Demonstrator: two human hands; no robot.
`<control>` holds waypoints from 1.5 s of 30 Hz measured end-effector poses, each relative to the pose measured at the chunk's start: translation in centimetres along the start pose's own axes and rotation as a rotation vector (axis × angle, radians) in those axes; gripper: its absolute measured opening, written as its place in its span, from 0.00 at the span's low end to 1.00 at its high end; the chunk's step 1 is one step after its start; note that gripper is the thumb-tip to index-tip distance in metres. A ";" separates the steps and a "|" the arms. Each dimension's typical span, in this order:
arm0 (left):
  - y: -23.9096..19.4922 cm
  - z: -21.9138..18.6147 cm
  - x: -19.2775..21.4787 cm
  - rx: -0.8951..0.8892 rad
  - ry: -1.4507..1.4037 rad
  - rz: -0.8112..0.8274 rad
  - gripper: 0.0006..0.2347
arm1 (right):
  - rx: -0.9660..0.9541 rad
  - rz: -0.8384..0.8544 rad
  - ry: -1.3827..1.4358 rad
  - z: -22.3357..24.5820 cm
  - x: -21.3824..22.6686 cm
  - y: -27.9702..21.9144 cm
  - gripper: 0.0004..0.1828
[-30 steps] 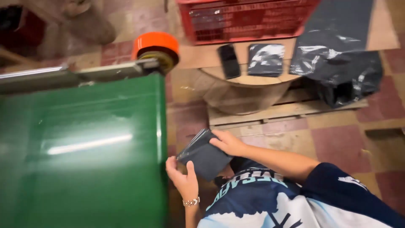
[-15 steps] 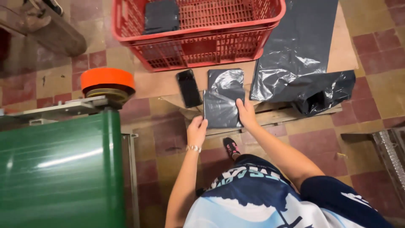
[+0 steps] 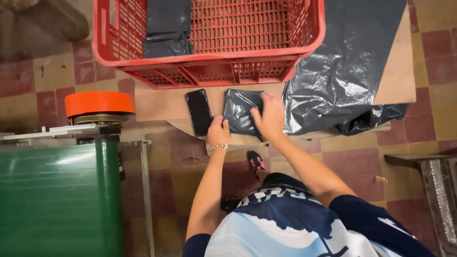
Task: Folding plastic bags coming off a production line and placing them into a storage crate.
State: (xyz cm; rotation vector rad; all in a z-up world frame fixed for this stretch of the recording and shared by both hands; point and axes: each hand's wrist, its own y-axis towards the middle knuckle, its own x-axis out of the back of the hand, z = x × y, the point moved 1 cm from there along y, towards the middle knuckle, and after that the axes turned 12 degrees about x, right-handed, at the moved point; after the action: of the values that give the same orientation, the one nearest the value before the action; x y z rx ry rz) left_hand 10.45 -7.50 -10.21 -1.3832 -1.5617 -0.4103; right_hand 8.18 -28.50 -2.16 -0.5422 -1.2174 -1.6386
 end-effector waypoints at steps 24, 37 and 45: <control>-1.1 -0.3 -2.7 -0.254 0.390 -0.366 0.06 | 0.489 0.385 -0.132 2.5 -6.2 2.6 0.44; -14.1 7.7 10.2 -0.057 -0.124 0.191 0.10 | 0.361 0.451 0.094 -0.3 -7.1 4.1 0.42; -22.3 19.6 15.5 0.247 -0.298 0.150 0.07 | 0.204 0.050 0.477 3.9 -1.0 7.5 0.26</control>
State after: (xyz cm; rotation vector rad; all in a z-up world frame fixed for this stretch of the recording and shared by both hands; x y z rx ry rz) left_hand -16.12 9.71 0.72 -1.3998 -1.6677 0.0836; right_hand 14.52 -24.63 2.01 -0.0442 -0.9858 -1.4692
